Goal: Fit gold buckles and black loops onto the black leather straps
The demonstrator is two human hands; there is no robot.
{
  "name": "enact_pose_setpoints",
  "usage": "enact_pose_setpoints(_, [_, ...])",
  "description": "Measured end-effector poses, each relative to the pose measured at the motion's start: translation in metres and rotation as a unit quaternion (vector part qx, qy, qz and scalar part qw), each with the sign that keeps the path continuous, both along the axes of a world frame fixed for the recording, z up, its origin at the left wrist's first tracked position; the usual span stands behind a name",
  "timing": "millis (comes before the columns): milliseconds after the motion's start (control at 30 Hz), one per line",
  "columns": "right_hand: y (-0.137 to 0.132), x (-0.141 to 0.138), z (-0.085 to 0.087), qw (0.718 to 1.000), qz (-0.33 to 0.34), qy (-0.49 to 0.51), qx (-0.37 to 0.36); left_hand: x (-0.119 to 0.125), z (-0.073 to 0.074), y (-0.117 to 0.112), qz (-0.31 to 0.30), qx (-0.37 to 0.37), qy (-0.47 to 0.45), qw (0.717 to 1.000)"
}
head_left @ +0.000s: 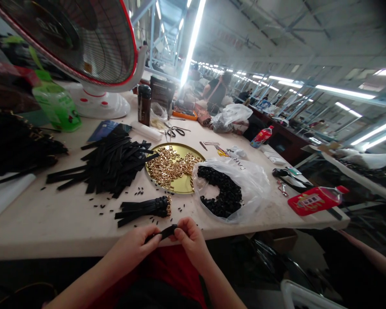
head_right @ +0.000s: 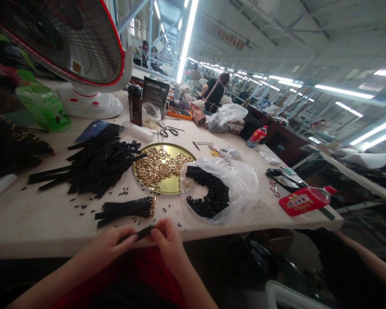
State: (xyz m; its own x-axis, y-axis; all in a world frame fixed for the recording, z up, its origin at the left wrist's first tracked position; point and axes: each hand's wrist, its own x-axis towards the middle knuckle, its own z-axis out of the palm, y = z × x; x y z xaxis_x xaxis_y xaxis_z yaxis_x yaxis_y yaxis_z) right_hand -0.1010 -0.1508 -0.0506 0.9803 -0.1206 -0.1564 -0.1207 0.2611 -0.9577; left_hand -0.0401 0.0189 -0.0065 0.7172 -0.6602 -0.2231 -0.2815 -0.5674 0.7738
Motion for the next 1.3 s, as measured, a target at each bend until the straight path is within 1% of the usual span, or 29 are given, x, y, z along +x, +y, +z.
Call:
enact_pose_setpoints(100, [-0.003,0.001,0.002,0.997,0.042,0.048,0.04,0.001,0.001,0.0,-0.011,0.012,-0.007,1.0])
enact_pose_setpoints(167, [-0.003,0.001,0.002,0.996,0.05,0.059,0.039,0.001,0.0,0.0,-0.012,0.022,-0.013,1.0])
enact_pose_setpoints(267, [-0.002,0.001,-0.002,0.997,0.036,0.057,0.036,-0.002,-0.003,0.0,-0.016,0.028,-0.015,0.999])
enact_pose_setpoints(367, [-0.002,0.0,-0.003,0.995,0.042,0.075,0.047,-0.002,-0.004,-0.002,-0.016,0.04,-0.01,0.999])
enact_pose_setpoints(467, [-0.002,0.001,-0.003,0.994,0.031,0.089,0.063,-0.002,-0.003,-0.005,-0.009,0.046,-0.021,0.999])
enact_pose_setpoints(600, [0.0,0.004,-0.007,0.988,0.002,0.09,0.128,-0.001,-0.005,-0.008,0.022,0.034,-0.036,0.999])
enact_pose_setpoints(700, [0.003,0.008,-0.013,0.982,-0.014,0.094,0.161,-0.002,-0.007,-0.01,0.032,0.013,-0.016,0.999])
enact_pose_setpoints(800, [0.008,0.014,-0.015,0.983,-0.039,0.09,0.157,0.0,-0.007,-0.012,0.035,-0.013,-0.01,0.999])
enact_pose_setpoints(900, [0.014,0.021,-0.012,0.984,-0.037,0.071,0.156,0.002,-0.007,-0.014,0.056,-0.042,-0.009,0.998])
enact_pose_setpoints(967, [0.016,0.023,-0.011,0.986,-0.03,0.065,0.153,0.005,-0.009,-0.014,0.056,-0.052,0.022,0.997])
enact_pose_setpoints(1067, [0.013,0.026,-0.01,0.988,-0.051,0.057,0.131,0.008,-0.015,-0.011,0.032,-0.045,0.104,0.993])
enact_pose_setpoints(1100, [0.012,0.027,-0.01,0.989,-0.053,0.055,0.124,0.009,-0.017,-0.01,0.031,-0.046,0.111,0.992])
enact_pose_setpoints(1133, [0.012,0.028,-0.01,0.99,-0.048,0.055,0.119,0.01,-0.02,-0.009,0.036,-0.052,0.101,0.993])
enact_pose_setpoints(1233, [0.015,0.036,-0.007,0.993,-0.006,0.056,0.106,0.014,-0.027,-0.009,0.064,-0.077,0.021,0.995])
enact_pose_setpoints(1300, [0.018,0.043,-0.003,0.995,0.016,0.05,0.089,0.017,-0.028,-0.009,0.068,-0.076,0.008,0.995])
